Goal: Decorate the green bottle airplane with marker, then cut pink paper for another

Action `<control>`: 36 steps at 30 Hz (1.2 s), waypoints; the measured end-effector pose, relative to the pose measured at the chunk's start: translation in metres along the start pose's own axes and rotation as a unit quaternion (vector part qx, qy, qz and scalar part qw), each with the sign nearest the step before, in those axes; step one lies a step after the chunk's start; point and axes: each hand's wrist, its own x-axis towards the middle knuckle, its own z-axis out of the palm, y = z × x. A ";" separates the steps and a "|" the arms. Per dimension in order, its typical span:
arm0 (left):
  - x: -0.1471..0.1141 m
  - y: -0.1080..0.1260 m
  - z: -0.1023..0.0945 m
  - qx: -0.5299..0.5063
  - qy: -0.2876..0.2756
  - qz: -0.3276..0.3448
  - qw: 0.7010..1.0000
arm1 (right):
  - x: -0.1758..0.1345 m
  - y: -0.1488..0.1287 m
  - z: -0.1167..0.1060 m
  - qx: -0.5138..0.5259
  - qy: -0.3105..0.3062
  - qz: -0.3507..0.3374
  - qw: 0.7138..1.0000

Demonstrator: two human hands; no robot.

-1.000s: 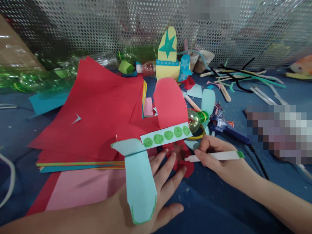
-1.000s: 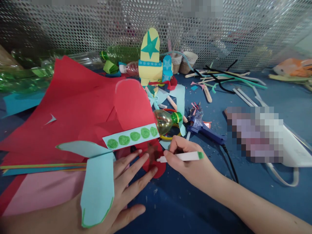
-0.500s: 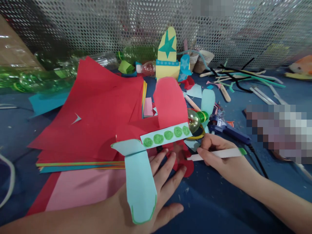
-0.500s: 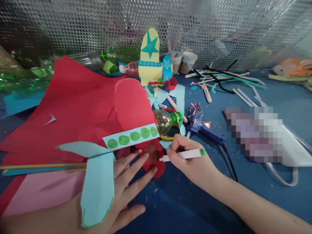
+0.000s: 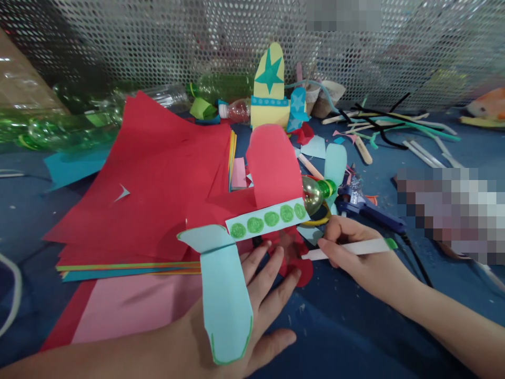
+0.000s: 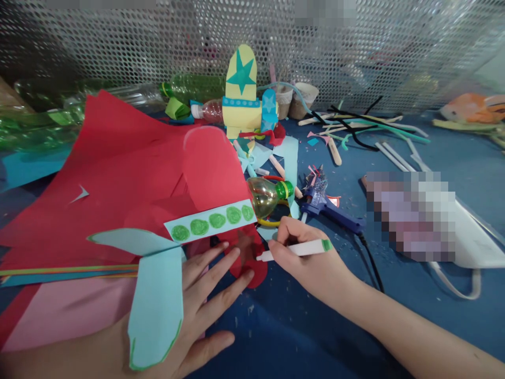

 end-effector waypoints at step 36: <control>0.000 0.001 0.000 -0.016 -0.007 -0.015 1.000 | 0.000 0.006 -0.002 -0.005 0.024 -0.008 1.000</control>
